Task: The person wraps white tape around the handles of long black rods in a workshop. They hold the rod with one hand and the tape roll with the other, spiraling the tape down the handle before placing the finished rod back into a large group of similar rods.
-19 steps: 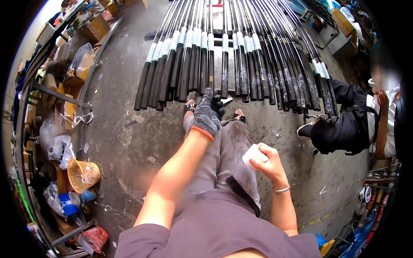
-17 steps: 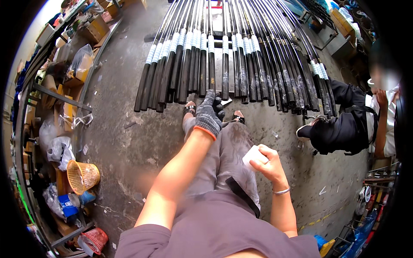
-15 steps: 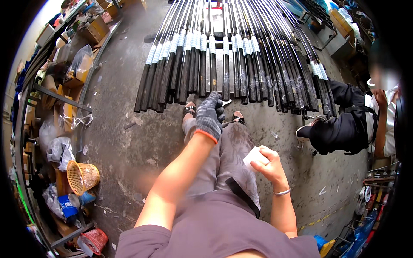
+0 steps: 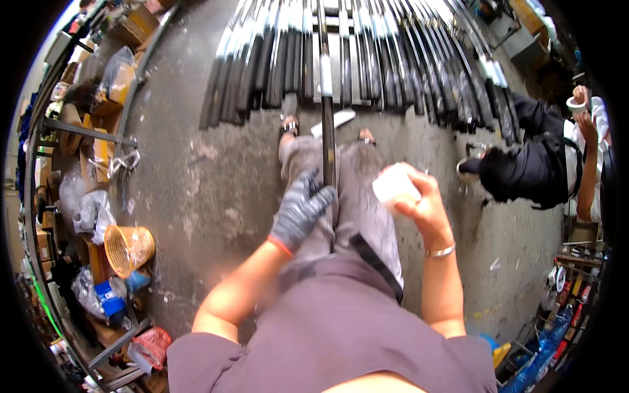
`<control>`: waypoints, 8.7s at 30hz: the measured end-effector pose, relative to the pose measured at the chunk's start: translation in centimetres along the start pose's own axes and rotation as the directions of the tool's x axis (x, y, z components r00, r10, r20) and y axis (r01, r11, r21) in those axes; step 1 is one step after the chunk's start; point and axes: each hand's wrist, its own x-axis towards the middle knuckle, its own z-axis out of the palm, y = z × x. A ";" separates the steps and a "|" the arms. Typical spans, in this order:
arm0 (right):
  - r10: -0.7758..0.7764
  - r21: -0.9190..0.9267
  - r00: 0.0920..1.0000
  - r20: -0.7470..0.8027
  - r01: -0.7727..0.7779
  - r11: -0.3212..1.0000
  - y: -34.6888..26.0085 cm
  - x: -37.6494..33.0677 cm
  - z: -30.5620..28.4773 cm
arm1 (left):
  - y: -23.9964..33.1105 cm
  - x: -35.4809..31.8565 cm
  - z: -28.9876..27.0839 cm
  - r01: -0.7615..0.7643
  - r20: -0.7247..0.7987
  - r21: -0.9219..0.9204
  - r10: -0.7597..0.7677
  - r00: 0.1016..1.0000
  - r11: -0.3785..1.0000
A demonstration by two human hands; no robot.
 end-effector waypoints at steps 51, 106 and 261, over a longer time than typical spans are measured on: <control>0.023 0.375 0.956 0.291 -0.137 0.917 0.0 -0.2 2.8 | 7.0 -2.3 1.2 -0.523 0.117 0.225 0.510 0.852 0.822; 0.045 0.265 0.966 0.256 -0.115 0.957 0.1 6.5 1.8 | 6.8 3.3 -1.2 -0.001 0.074 -0.161 0.013 0.997 0.987; -0.449 0.073 0.779 0.437 0.467 0.881 -3.5 0.4 7.4 | 10.2 1.8 1.4 0.093 0.471 -0.566 0.229 0.852 0.819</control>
